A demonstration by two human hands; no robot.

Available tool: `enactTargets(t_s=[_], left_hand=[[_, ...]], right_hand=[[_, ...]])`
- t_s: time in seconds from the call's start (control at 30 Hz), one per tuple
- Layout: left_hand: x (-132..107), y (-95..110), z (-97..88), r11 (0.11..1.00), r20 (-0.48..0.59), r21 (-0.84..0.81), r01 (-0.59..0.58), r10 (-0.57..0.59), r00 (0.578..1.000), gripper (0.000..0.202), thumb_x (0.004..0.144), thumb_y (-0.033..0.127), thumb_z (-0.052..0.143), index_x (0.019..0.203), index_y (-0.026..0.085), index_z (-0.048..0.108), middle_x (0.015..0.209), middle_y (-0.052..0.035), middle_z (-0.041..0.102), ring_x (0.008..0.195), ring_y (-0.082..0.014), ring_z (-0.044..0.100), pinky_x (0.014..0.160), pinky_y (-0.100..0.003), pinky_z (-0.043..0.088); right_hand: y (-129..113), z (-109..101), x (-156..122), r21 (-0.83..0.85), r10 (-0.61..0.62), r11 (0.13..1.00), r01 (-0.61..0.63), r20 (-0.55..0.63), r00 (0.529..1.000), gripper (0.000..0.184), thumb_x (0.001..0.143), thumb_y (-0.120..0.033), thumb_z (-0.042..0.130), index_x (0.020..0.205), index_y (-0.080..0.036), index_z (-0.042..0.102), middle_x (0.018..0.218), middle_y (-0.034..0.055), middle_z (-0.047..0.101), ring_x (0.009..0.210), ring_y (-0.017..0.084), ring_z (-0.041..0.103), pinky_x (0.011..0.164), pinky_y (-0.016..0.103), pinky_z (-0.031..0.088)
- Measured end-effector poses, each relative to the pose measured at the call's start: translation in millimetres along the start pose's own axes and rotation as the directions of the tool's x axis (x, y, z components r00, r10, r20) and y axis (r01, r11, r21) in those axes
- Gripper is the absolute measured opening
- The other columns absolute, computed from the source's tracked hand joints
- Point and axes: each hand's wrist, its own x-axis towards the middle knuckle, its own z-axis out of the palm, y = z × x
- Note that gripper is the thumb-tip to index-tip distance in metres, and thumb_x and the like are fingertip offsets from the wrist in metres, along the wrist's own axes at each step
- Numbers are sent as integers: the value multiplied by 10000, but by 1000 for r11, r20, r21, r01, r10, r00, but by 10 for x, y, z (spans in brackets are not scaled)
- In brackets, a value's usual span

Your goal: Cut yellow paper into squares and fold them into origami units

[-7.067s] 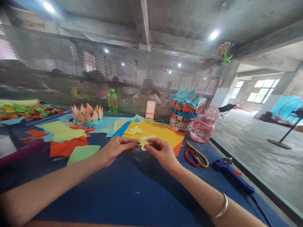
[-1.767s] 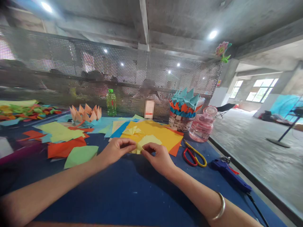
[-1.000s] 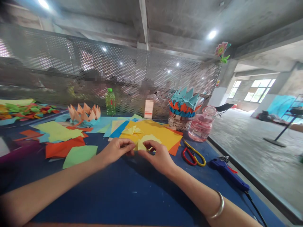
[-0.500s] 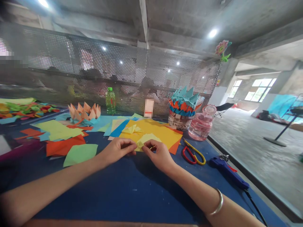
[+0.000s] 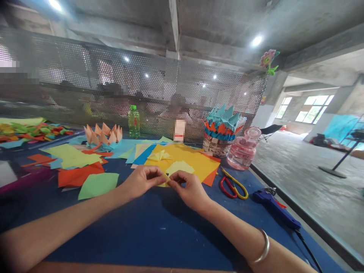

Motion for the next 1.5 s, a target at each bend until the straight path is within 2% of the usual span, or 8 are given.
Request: enactTargets(t_s=[0.13, 0.3, 0.6, 0.77, 1.0, 1.17, 1.37, 1.5], left_hand=[[12, 54, 11, 994, 10, -104, 43, -42, 999, 227, 676, 352, 680, 619, 143, 609, 543, 37, 530, 532, -91, 451, 535, -224, 348], [24, 44, 6, 950, 68, -257, 177, -165, 984, 329, 622, 422, 743, 750, 134, 649, 666, 0, 653, 627, -128, 586, 636, -248, 457], [22, -30, -20, 979, 104, -97, 181, -171, 980, 352, 665, 465, 708, 595, 139, 595, 586, -35, 666, 530, -123, 585, 530, -226, 431], [5, 0, -7, 984, 103, -52, 171, -165, 981, 317, 716, 443, 672, 651, 134, 645, 593, -32, 673, 527, -115, 581, 516, -210, 419], [21, -51, -10, 976, 132, -99, 196, -182, 974, 288, 685, 419, 711, 639, 143, 645, 612, -28, 683, 564, -127, 614, 555, -217, 461], [14, -37, -16, 990, 144, -50, 131, -122, 982, 277, 735, 403, 663, 660, 137, 686, 651, -44, 708, 539, -105, 581, 536, -202, 431], [26, -31, -12, 982, 144, -105, 156, -140, 980, 289, 724, 414, 666, 659, 134, 690, 654, -55, 713, 551, -118, 604, 571, -222, 471], [42, -45, -19, 976, 129, -113, 184, -169, 977, 265, 773, 380, 616, 703, 138, 698, 702, -55, 726, 593, -125, 629, 576, -220, 483]], right_hand=[[-7, -14, 7, 4, -24, 1000, 24, -22, 999, 171, 801, -328, 595, 740, -169, 596, 675, -6, 578, 652, 131, 514, 623, 247, 417], [17, -17, 22, 24, 10, 1000, -9, -48, 999, 180, 802, -329, 583, 737, -162, 594, 653, -15, 552, 616, 117, 489, 595, 240, 398], [58, -12, 28, 5, 26, 1000, -26, -53, 998, 213, 808, -359, 591, 757, -156, 623, 667, -11, 574, 620, 115, 494, 583, 230, 387], [68, 4, 9, -37, 13, 999, -11, 47, 999, 287, 829, -380, 558, 658, -151, 573, 593, -39, 452, 578, 95, 391, 537, 223, 321], [53, -18, 15, -102, -9, 995, 12, 29, 1000, 338, 793, -379, 576, 559, -177, 440, 561, -52, 354, 563, 95, 324, 524, 233, 274], [73, -33, 25, -105, 13, 994, -11, 11, 1000, 301, 759, -333, 606, 547, -173, 463, 548, -56, 366, 561, 96, 327, 518, 233, 269], [96, -50, 36, -126, -6, 992, 3, -22, 1000, 242, 761, -297, 611, 569, -160, 555, 530, -52, 437, 543, 96, 379, 512, 227, 288], [142, -60, 54, -86, -5, 996, 4, -17, 1000, 158, 783, -273, 573, 694, -161, 640, 610, -16, 594, 598, 129, 514, 571, 236, 379]])
